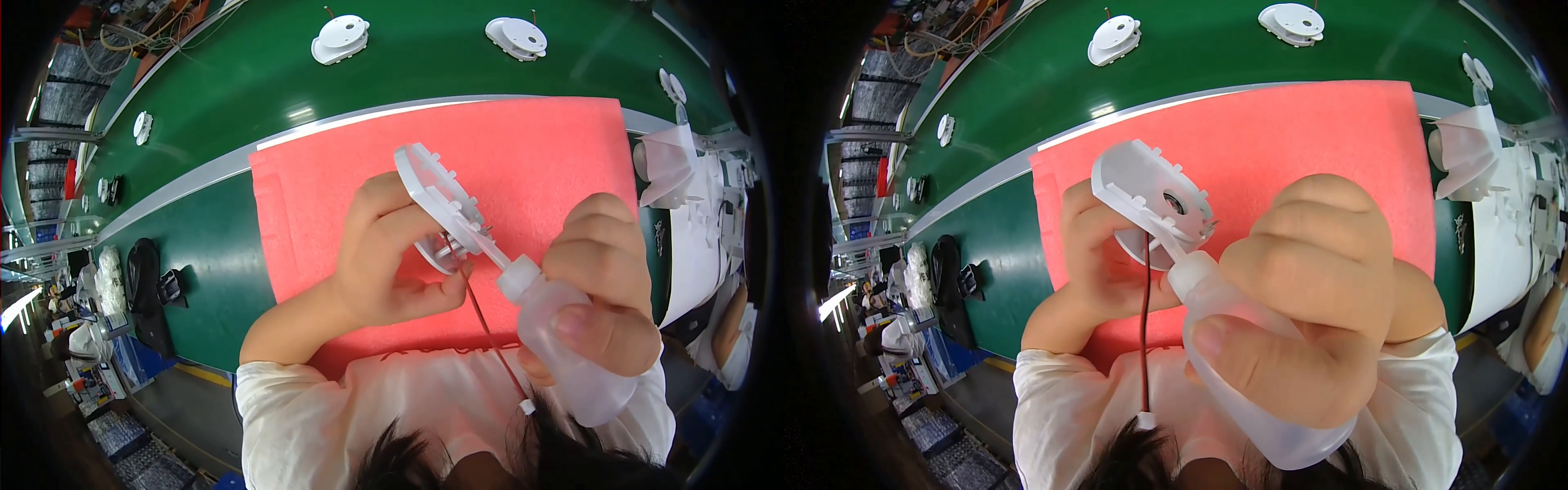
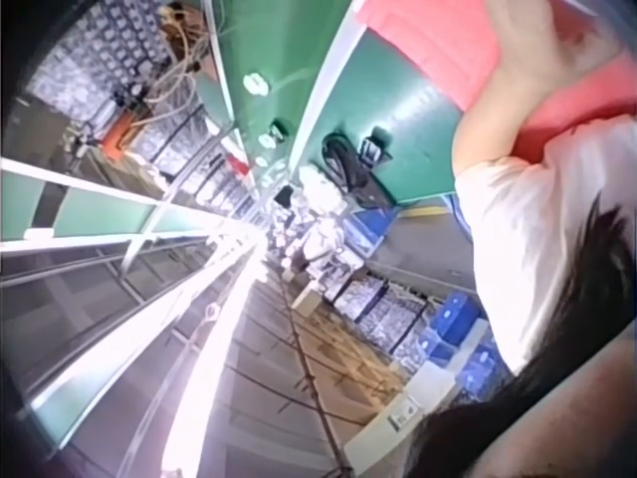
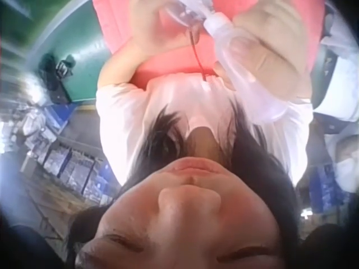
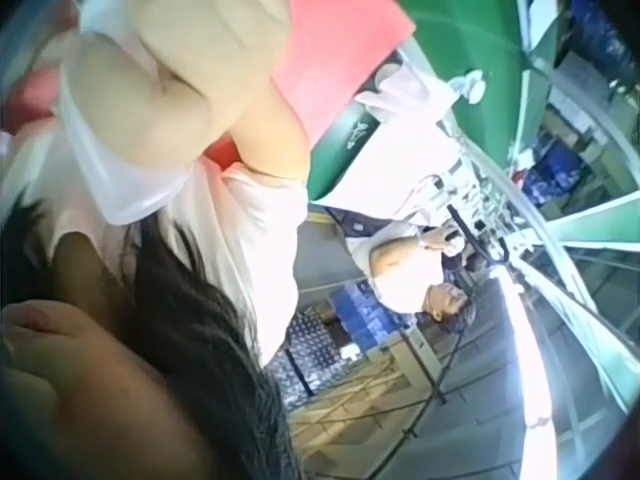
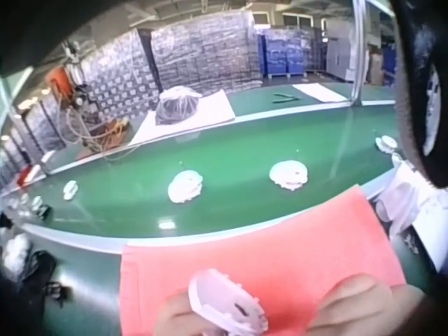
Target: Applying a liquid adhesive or sealant to small plastic electronic housings using a squeeze bottle on an assembly line.
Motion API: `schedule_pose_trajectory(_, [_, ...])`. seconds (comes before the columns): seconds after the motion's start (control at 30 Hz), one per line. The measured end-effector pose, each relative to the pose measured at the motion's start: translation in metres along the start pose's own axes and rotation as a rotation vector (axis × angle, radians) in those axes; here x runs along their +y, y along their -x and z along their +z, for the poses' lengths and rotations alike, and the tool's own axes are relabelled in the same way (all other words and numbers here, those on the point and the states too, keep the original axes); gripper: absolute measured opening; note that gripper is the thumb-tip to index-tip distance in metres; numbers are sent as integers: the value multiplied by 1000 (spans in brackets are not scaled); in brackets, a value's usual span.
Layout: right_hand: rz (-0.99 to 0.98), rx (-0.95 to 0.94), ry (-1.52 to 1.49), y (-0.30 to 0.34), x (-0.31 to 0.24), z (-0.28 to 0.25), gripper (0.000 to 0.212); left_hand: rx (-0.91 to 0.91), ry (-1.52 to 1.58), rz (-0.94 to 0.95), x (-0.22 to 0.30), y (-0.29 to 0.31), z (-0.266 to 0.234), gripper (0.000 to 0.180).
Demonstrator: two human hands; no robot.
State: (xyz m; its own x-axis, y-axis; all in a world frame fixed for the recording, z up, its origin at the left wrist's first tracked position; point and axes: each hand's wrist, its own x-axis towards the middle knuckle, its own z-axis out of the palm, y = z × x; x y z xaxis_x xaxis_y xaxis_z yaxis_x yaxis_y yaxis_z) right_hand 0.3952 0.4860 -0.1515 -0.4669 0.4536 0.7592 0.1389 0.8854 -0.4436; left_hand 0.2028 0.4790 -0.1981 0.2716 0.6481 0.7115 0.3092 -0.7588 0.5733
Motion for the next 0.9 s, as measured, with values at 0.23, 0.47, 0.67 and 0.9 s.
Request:
schedule_pose_trajectory(0.23, [-46,-92,-40,-1,2,-5,34,33,42,-96,2,3,-3,54])
schedule_pose_trajectory(0.47, [-84,-62,-44,2,-1,-2,39,89,259,-186,1,6,-4,51])
schedule_pose_trajectory(0.67, [-73,-50,-29,3,-5,0,42,41,426,-299,5,5,-10,53])
schedule_pose_trajectory(0.9, [-93,-77,-52,5,-3,-1,45,197,881,-504,8,11,-7,47])
